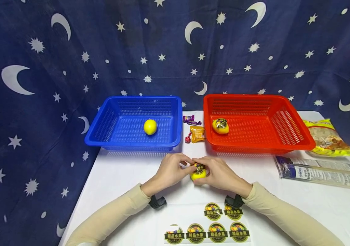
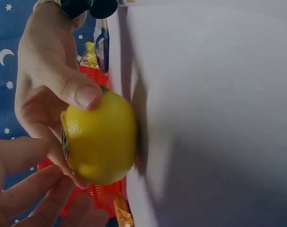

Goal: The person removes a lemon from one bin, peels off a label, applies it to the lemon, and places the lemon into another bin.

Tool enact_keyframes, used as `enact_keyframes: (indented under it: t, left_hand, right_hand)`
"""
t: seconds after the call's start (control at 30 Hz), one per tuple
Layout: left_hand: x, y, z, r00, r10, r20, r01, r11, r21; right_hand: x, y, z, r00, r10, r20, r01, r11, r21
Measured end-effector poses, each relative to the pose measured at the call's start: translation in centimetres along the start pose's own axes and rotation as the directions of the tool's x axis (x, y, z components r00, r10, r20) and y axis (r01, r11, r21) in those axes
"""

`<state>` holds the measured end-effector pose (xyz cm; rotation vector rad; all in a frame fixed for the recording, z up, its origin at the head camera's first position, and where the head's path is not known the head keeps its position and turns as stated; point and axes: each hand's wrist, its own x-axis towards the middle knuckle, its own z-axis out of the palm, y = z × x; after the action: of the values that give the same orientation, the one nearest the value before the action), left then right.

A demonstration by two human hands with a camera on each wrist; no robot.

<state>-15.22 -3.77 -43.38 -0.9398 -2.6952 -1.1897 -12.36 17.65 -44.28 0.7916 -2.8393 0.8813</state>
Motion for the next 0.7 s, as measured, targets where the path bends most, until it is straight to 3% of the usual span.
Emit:
enact_keyframes:
  t: [0.1,0.23,0.37,0.47,0.57,0.7]
  left_hand:
    - [0.5,0.6,0.1,0.998,0.025,-0.050,-0.026,0.999,-0.019]
    - [1.9,1.4,0.6,0.995,0.061,-0.079,-0.063,0.998,-0.025]
    - [3.9,2.2,1.1,0.991,0.102,-0.083,-0.094,0.991,0.096]
    - [5.6,2.7,1.6,0.990,0.102,-0.093,-0.085,0.981,0.175]
    - [6.8,3.0,2.3,0.992,0.087,-0.088,-0.066,0.973,0.219]
    - [7.3,3.2,3.0,0.994,0.073,-0.081,-0.050,0.963,0.264]
  right_hand:
    - [-0.5,-0.2,-2.1,0.999,0.034,0.003,-0.034,0.999,-0.024]
    - [-1.0,-0.2,-7.4,0.994,0.101,-0.035,-0.104,0.991,-0.086]
    - [0.4,1.6,-13.8,0.980,0.172,-0.101,-0.185,0.974,-0.135]
    - [2.7,4.4,-17.2,0.963,0.252,-0.091,-0.263,0.953,-0.152]
    - [5.2,8.0,-18.8,0.948,0.316,-0.031,-0.316,0.932,-0.178]
    - [7.3,12.4,-18.7,0.936,0.342,0.084,-0.322,0.927,-0.193]
